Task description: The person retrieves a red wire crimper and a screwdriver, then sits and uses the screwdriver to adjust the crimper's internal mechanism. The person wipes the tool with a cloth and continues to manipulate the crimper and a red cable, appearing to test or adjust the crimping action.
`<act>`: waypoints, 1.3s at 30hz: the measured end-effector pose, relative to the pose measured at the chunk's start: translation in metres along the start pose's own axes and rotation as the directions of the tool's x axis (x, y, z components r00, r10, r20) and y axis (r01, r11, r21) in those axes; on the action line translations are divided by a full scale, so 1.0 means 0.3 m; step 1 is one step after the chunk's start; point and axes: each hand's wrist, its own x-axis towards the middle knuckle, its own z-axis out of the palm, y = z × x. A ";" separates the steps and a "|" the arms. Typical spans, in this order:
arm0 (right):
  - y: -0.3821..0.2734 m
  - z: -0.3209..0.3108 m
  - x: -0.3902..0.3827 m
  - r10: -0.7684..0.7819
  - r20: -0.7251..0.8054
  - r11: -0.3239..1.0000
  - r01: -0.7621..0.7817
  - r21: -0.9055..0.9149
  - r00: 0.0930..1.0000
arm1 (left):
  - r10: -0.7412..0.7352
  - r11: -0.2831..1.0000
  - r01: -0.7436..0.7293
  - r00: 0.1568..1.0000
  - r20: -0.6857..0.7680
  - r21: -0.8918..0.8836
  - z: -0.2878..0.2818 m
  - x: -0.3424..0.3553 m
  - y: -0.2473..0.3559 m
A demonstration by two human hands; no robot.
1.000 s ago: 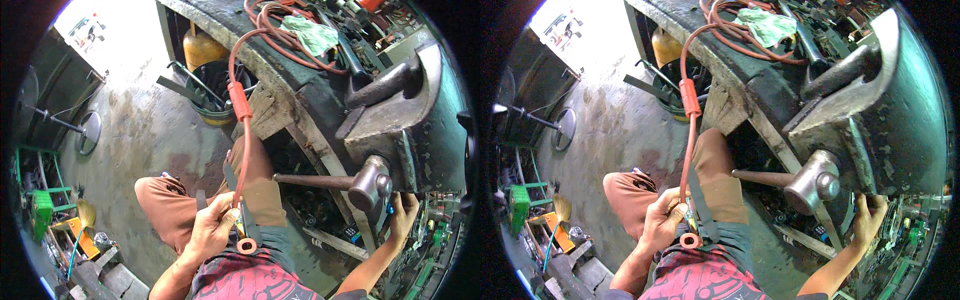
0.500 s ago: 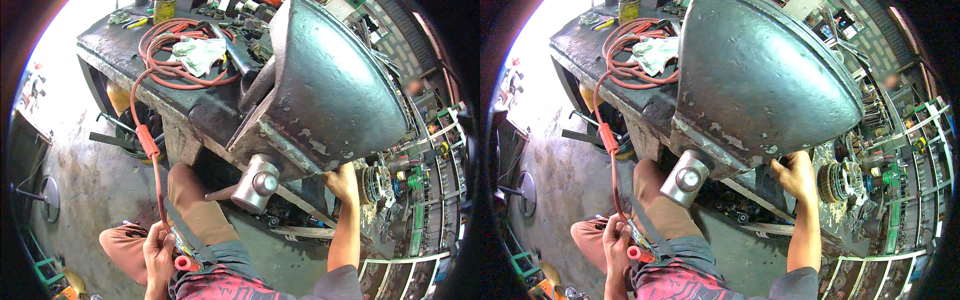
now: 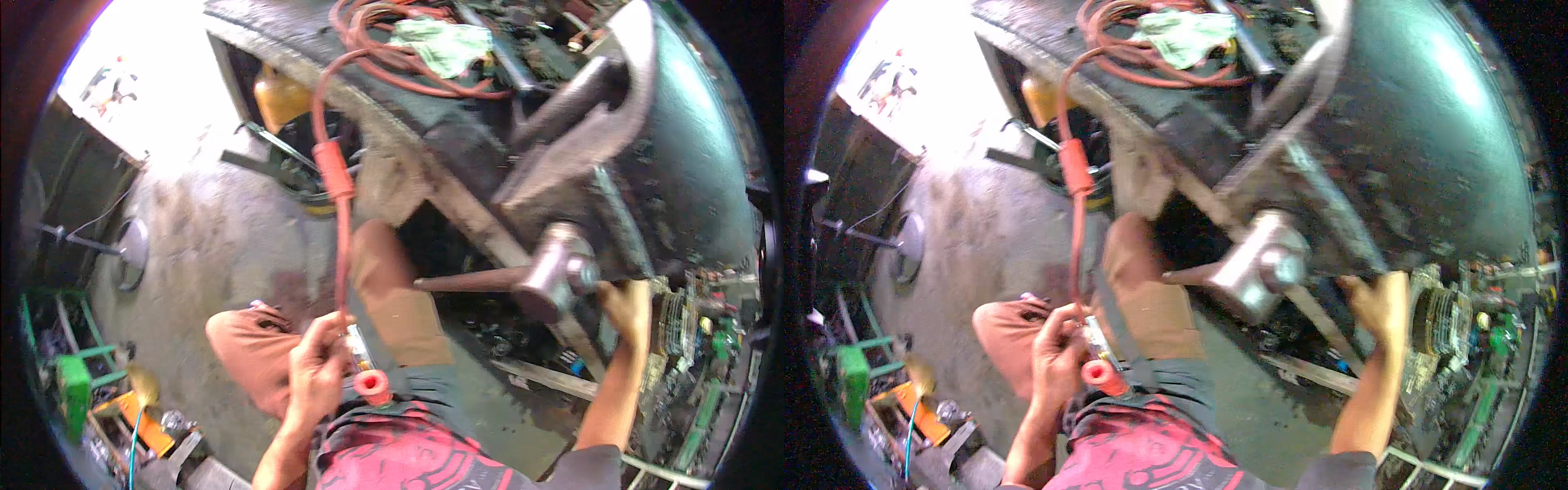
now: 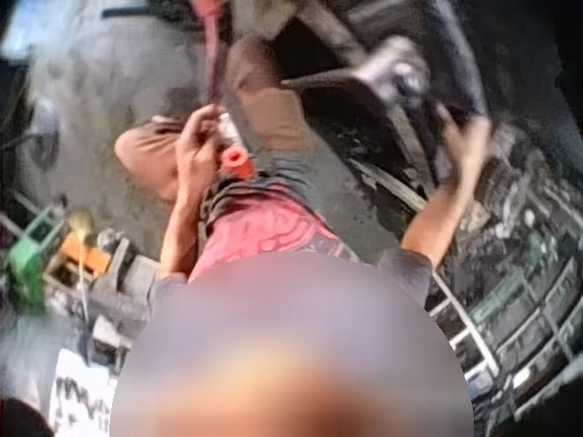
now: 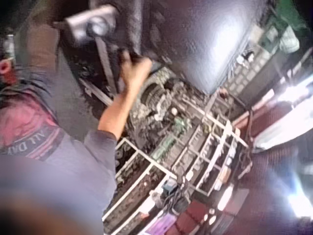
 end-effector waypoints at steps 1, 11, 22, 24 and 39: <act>-0.001 -0.010 0.005 0.097 0.027 0.995 -0.096 -0.029 0.995 | 0.013 0.999 -0.013 1.000 0.018 0.035 -0.006 -0.003 0.001; 0.038 -0.087 0.035 0.047 0.060 0.977 -0.033 -0.209 0.997 | 0.042 0.999 -0.041 0.995 0.087 -0.013 -0.007 -0.001 -0.012; -0.280 0.496 -0.347 -0.358 0.380 0.838 0.113 0.534 0.853 | 0.094 0.993 -0.100 0.992 0.080 0.069 -0.005 0.003 -0.009; -0.287 0.584 -0.359 -0.385 0.427 0.807 0.073 0.586 0.818 | 0.051 0.993 -0.060 0.995 0.088 0.106 -0.012 -0.002 0.001; -0.374 0.706 -0.251 -0.738 0.440 0.669 0.465 0.580 0.512 | 0.084 0.978 -0.093 0.995 0.058 0.187 -0.005 -0.003 0.030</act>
